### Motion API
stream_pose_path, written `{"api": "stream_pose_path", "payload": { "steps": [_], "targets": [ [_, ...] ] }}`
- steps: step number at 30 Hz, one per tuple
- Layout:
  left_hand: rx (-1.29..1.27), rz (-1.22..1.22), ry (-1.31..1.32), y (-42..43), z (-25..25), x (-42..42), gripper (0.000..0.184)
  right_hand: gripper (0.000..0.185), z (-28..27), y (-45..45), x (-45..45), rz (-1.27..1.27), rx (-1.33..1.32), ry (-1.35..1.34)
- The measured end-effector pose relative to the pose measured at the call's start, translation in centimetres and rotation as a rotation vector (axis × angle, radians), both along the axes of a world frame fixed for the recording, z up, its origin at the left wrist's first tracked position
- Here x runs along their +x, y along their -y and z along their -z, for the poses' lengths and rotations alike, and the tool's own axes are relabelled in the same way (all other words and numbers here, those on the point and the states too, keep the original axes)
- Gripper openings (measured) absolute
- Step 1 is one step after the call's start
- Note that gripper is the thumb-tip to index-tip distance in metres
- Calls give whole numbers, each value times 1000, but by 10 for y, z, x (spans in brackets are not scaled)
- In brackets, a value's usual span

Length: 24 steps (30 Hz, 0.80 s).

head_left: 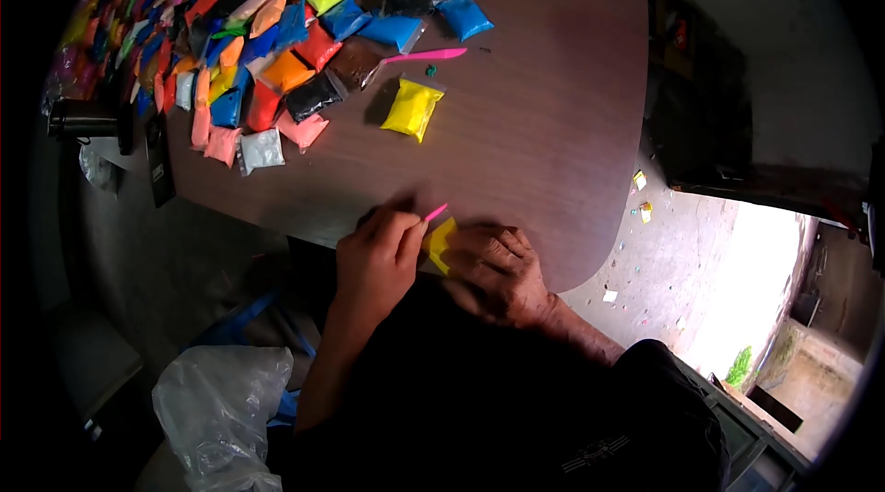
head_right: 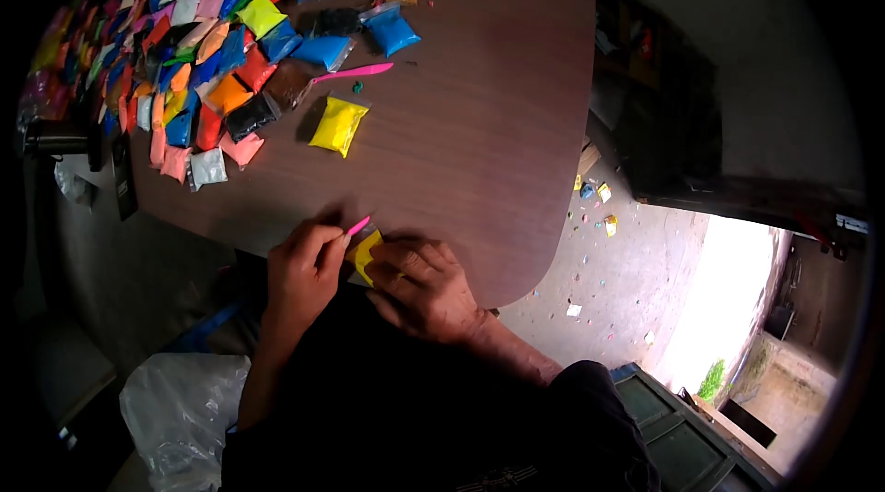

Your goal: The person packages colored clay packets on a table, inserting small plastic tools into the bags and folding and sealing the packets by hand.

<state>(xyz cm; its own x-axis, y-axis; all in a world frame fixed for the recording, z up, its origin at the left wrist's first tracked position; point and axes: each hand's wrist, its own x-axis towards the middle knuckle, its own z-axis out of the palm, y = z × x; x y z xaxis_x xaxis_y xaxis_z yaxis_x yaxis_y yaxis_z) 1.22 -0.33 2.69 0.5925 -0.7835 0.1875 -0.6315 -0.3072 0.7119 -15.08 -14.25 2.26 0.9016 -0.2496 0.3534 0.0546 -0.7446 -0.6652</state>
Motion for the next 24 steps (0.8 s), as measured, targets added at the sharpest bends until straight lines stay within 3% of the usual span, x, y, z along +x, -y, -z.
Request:
{"api": "stream_pose_path", "payload": {
  "steps": [2,7,14,16,17,24],
  "targets": [
    [14,-28,-100,-12,0,-5,11,32,1,-1,-1,11,-7,-23],
    [127,-61,9,-24,-2,-5,13,30,3,-1,1,17,-21,-26],
    [39,-126,-107,-26,-5,-11,14,35,2,-2,1,55,-13,-26],
    [-44,-81,-43,-26,3,-17,10,38,1,-2,4,59,-53,-15],
    [46,-62,48,-27,2,-17,10,38,1,-2,5,54,-54,-14],
    [92,-53,56,-27,2,-5,11,39,-1,-1,8,33,-44,-9]
  ]
}}
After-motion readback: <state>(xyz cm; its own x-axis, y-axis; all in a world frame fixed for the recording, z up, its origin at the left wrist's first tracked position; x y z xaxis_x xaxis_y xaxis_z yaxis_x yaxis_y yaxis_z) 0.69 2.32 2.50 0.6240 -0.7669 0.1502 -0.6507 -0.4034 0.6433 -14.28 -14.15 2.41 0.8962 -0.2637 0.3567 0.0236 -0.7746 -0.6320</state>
